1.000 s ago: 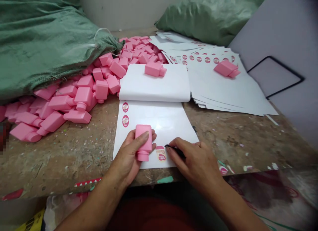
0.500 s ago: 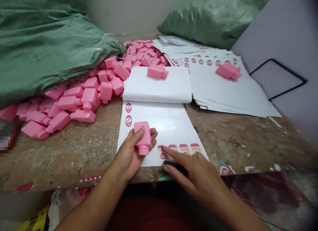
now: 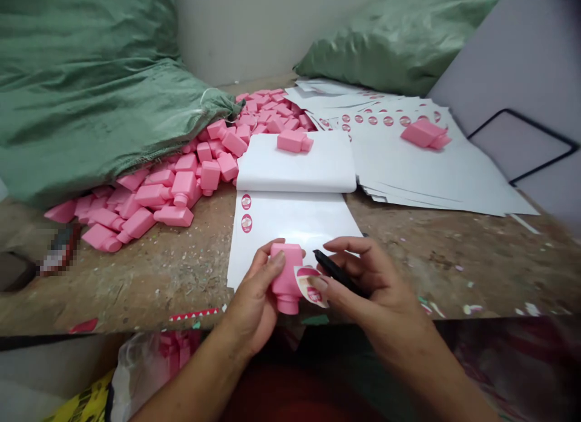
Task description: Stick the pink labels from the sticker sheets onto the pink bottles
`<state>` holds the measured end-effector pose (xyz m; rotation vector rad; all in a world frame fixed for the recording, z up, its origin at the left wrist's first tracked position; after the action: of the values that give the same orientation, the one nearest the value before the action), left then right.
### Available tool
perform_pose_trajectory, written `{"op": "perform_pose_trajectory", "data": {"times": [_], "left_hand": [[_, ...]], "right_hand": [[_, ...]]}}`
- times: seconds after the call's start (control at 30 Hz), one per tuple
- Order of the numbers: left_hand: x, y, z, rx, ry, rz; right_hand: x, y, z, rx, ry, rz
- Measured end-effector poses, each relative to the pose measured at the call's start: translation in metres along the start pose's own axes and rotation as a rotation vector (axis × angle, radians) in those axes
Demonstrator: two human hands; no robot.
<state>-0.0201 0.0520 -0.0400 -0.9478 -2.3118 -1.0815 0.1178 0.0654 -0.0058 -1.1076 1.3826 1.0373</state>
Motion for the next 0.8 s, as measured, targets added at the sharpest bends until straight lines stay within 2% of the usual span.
{"op": "perform_pose_trajectory", "data": {"times": [0.17,0.3,0.47,0.8], "left_hand": [[-0.001,-0.003,-0.007,0.015,-0.013,-0.097],[-0.003,-0.001,-0.01,0.038,-0.046,-0.141],[-0.003,0.005,-0.014,-0.009,-0.018,-0.174],[-0.002,0.002,-0.013,-0.014,0.045,-0.132]], "right_hand": [[-0.001,0.008,-0.003,0.025,0.056,0.032],[-0.008,0.012,-0.004,0.048,-0.008,0.027],[-0.013,0.016,-0.008,0.072,-0.114,-0.015],[-0.009,0.017,-0.007,0.078,-0.166,-0.076]]}}
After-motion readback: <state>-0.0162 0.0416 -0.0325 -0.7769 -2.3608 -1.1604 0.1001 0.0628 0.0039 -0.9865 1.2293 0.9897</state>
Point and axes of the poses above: each hand's wrist, its own z-axis towards the middle knuckle, its own y-axis out of the palm, x = y × z, the point moved 6 cm from there along z, towards the middle knuckle, and after that the axes turned 15 degrees about x, right-handed, at the moved point
